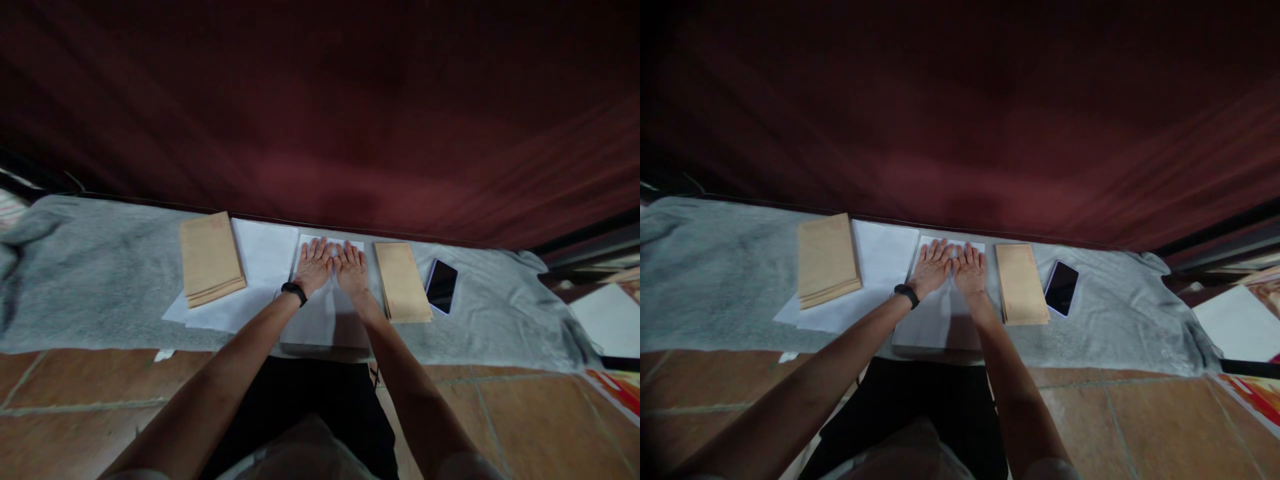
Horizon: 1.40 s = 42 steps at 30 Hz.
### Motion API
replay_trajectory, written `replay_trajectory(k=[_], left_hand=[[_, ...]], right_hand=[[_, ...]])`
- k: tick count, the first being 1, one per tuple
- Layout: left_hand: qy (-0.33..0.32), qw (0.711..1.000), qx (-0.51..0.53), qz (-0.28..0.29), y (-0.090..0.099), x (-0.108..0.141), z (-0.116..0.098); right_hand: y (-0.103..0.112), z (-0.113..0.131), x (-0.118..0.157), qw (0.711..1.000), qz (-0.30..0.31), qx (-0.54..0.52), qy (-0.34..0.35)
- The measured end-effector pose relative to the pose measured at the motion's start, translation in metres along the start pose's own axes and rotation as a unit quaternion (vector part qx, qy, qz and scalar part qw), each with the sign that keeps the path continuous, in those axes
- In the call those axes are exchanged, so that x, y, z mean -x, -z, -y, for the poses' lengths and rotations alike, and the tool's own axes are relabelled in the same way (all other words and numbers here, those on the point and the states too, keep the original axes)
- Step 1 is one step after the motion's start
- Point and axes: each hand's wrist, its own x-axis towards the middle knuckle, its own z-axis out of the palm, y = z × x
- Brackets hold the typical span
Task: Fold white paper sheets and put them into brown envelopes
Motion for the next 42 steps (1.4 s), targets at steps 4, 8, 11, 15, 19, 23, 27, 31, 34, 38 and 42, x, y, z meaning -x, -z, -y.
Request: replay_trajectory(k=[4,8,11,15,19,23,27,31,34,38,42], left_hand=[[0.007,1.000,-0.008,-0.005,-0.002,-0.003,0.005],[0.016,1.000,-0.014,-0.001,-0.002,-0.001,0.006],[0.012,1.000,-0.015,0.000,0.001,0.005,0.008],[-0.005,1.000,-0.020,0.002,0.006,0.013,0.009],[-0.010,0.999,-0.031,0.002,0.013,0.025,0.006],[-0.064,0.997,-0.030,0.011,0.017,0.055,-0.001],[-0.119,0.992,-0.030,0.013,0.019,0.098,-0.012],[-0.152,0.988,-0.019,0.006,0.021,0.129,-0.021],[-0.158,0.987,-0.016,0.003,0.023,0.137,-0.023],[-0.162,0.987,-0.016,0.007,0.024,0.138,-0.021],[-0.165,0.986,-0.022,0.011,0.024,0.139,-0.023]], right_hand=[[-0.001,-0.005,-0.003,1.000,-0.024,0.012,-0.008],[-0.002,-0.006,-0.003,0.999,-0.019,0.027,-0.015],[-0.003,-0.006,-0.002,0.999,-0.021,0.027,-0.020],[-0.004,-0.005,-0.001,0.999,-0.031,0.027,-0.020],[-0.003,-0.005,-0.001,0.999,-0.035,0.029,-0.020],[-0.002,-0.005,0.000,0.999,-0.024,0.035,-0.022],[0.000,-0.004,-0.001,0.999,-0.013,0.034,-0.029],[0.005,-0.004,-0.002,0.999,-0.011,0.014,-0.028],[0.012,-0.002,0.010,1.000,-0.001,-0.007,-0.010],[0.019,0.007,0.063,0.999,0.020,-0.018,0.044],[0.023,0.009,0.135,0.995,0.002,-0.022,0.093]])
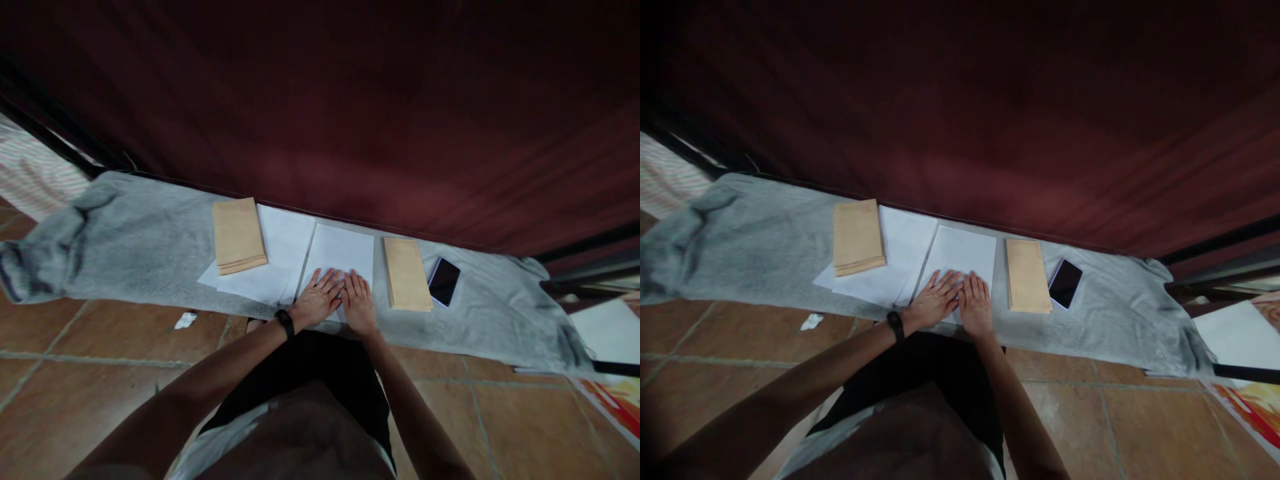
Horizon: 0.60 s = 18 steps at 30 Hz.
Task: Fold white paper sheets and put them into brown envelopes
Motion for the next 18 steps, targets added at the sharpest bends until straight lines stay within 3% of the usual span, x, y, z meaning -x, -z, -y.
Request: replay_trajectory(k=[3,6,18], left_hand=[[0.000,1.000,-0.001,-0.004,-0.001,0.002,-0.003],[0.000,1.000,-0.002,-0.009,-0.001,0.006,-0.004],[-0.048,0.999,0.000,-0.010,0.003,0.041,-0.001]], right_hand=[[0.003,0.002,0.037,0.999,-0.026,0.018,-0.005],[0.008,0.001,0.054,0.999,-0.034,0.039,-0.008],[0.013,0.003,0.066,0.996,-0.043,0.070,-0.029]])
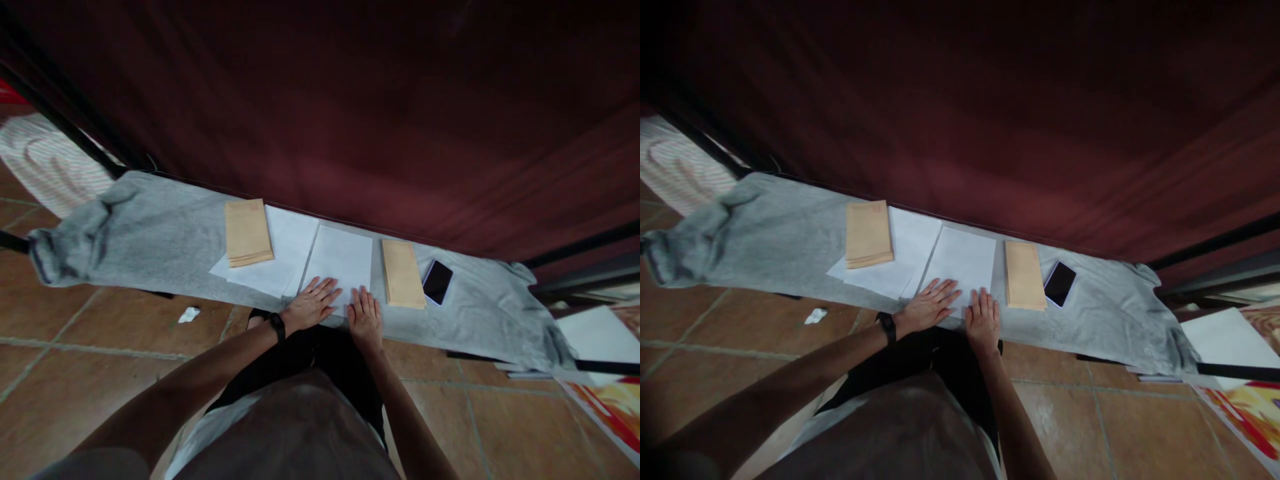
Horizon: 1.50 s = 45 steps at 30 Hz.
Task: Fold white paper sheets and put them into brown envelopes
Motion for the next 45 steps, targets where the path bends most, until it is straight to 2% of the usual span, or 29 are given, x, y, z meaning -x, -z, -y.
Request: replay_trajectory(k=[8,11,15,19,23,28,32,40,45], left_hand=[[0.002,1.000,0.002,0.002,-0.002,0.001,-0.001],[0.007,1.000,0.003,0.002,-0.003,0.001,-0.001],[0.008,1.000,0.012,0.003,0.001,0.001,-0.002],[0.011,1.000,0.015,0.001,0.007,-0.001,-0.003],[0.011,1.000,0.014,0.002,0.007,-0.002,-0.003],[0.006,1.000,0.008,0.006,0.006,-0.002,-0.001],[-0.001,1.000,0.002,0.008,0.005,-0.003,0.001],[0.000,1.000,0.000,0.010,0.003,-0.003,0.003],[-0.001,1.000,0.001,0.004,0.006,-0.004,0.002]], right_hand=[[0.003,-0.011,0.014,1.000,0.001,-0.005,0.006],[0.004,-0.018,0.004,0.998,0.001,-0.056,-0.021],[0.005,-0.024,-0.024,0.991,-0.003,-0.122,-0.060],[0.001,-0.011,-0.043,0.989,-0.014,-0.141,-0.048],[-0.006,0.008,-0.040,0.993,0.017,-0.115,0.010],[-0.008,0.007,-0.041,0.998,0.048,-0.045,0.002],[-0.008,0.000,-0.061,0.998,0.054,-0.038,-0.005],[-0.025,0.012,-0.116,0.994,0.081,-0.051,0.060],[-0.034,0.004,-0.148,0.994,0.084,-0.044,0.059]])
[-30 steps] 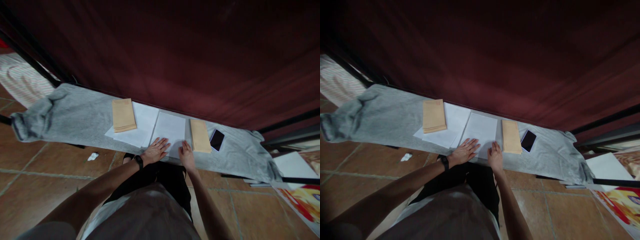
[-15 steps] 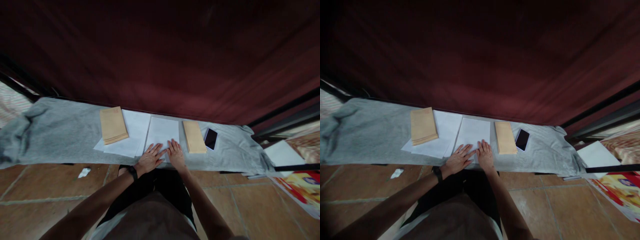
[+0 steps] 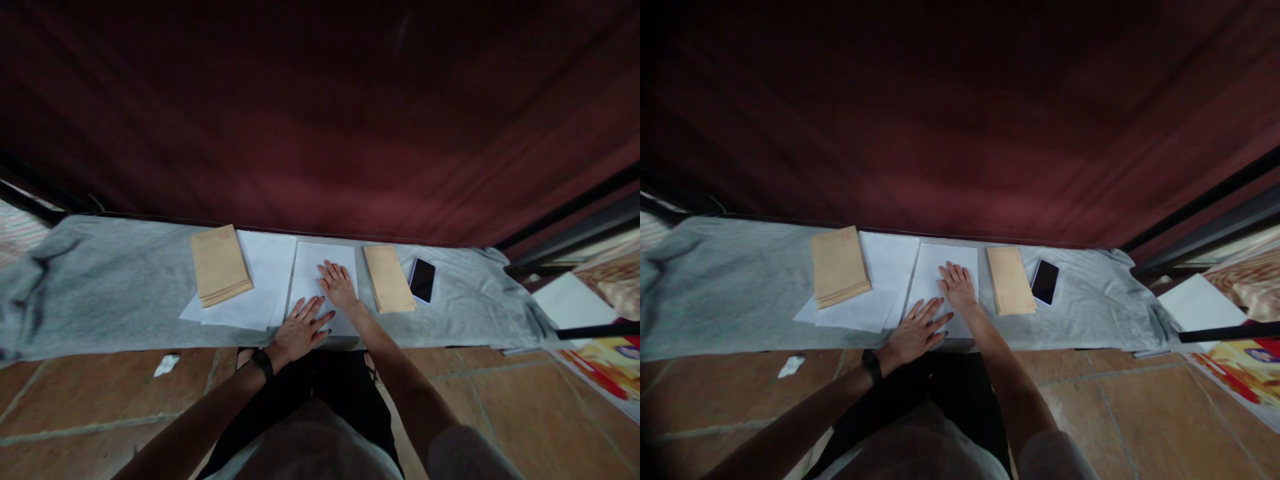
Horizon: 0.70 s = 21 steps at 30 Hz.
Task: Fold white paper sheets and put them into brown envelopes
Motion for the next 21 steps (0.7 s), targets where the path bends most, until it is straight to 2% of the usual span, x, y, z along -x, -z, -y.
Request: replay_trajectory(k=[7,14,17,21], left_hand=[[0.000,1.000,-0.001,0.005,0.003,-0.002,-0.001],[-0.008,1.000,-0.003,0.000,0.003,-0.002,0.000],[-0.005,1.000,-0.002,0.002,0.001,-0.001,0.001],[0.000,1.000,-0.004,0.004,-0.001,-0.001,0.001]], right_hand=[[-0.003,-0.018,-0.034,0.999,-0.001,-0.004,-0.052],[0.007,-0.028,-0.055,0.994,-0.008,-0.010,-0.109],[0.008,-0.025,-0.048,0.993,-0.014,-0.015,-0.114],[0.004,-0.015,-0.011,0.995,-0.020,-0.005,-0.094]])
